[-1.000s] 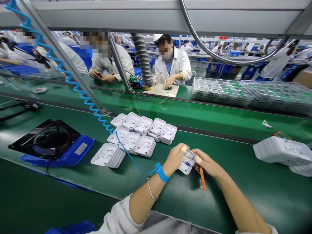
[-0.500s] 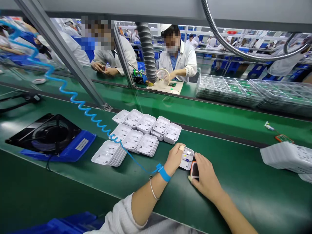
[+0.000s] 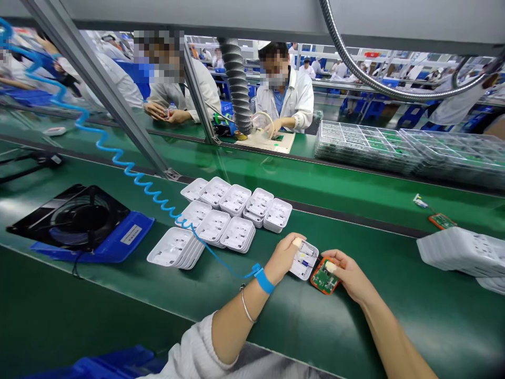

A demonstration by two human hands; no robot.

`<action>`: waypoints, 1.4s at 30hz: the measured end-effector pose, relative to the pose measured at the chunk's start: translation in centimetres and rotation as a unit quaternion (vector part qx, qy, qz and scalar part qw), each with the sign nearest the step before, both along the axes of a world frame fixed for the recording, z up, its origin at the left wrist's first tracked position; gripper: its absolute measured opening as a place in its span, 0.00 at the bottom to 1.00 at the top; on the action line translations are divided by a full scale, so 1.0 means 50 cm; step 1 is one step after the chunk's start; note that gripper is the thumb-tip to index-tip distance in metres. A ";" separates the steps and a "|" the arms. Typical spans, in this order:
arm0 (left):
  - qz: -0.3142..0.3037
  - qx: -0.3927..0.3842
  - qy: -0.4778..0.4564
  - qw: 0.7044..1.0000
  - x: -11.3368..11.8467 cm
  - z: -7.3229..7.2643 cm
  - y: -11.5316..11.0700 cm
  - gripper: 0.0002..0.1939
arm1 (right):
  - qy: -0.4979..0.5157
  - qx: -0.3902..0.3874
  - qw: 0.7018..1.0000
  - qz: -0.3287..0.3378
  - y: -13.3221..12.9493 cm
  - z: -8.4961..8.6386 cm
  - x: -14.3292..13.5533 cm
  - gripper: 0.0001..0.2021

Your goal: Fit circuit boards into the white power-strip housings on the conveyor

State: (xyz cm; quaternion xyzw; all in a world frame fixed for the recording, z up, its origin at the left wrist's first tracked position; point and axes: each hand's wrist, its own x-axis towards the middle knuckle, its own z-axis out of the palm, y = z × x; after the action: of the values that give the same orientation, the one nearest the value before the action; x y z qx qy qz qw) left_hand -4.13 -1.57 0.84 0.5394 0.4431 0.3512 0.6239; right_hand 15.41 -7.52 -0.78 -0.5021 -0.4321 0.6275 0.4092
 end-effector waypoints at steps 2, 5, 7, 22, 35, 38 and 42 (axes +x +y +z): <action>-0.030 0.016 0.008 0.999 0.001 0.003 -0.004 0.13 | -0.033 0.022 0.999 0.028 0.006 0.004 -0.001 0.18; -0.060 0.070 0.060 0.994 0.003 0.005 -0.010 0.12 | -0.128 0.076 0.986 0.075 0.012 0.016 -0.017 0.17; -0.075 0.089 0.098 0.988 0.005 0.004 -0.012 0.13 | -0.220 0.110 0.967 0.071 0.015 0.017 -0.032 0.15; 0.073 0.125 0.087 0.986 0.002 -0.022 -0.002 0.18 | -0.337 0.043 0.927 -0.156 0.335 0.072 0.118 0.18; -0.096 0.066 0.153 0.981 0.021 -0.005 -0.034 0.17 | -0.605 -0.168 0.672 -0.393 0.318 0.031 0.490 0.30; -0.119 0.068 0.150 0.979 0.021 -0.017 -0.027 0.16 | -0.601 -0.205 0.656 -0.407 0.328 0.015 0.538 0.33; -0.128 0.071 0.130 0.981 0.021 -0.039 -0.017 0.17 | -0.601 -0.250 0.660 -0.375 0.350 -0.005 0.583 0.36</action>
State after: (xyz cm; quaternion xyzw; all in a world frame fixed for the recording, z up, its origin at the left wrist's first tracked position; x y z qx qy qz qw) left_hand -3.06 -2.42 -1.10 0.6760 0.4217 0.2254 0.5607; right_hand 44.54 9.99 -1.02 -0.9728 -0.1862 0.0673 0.1202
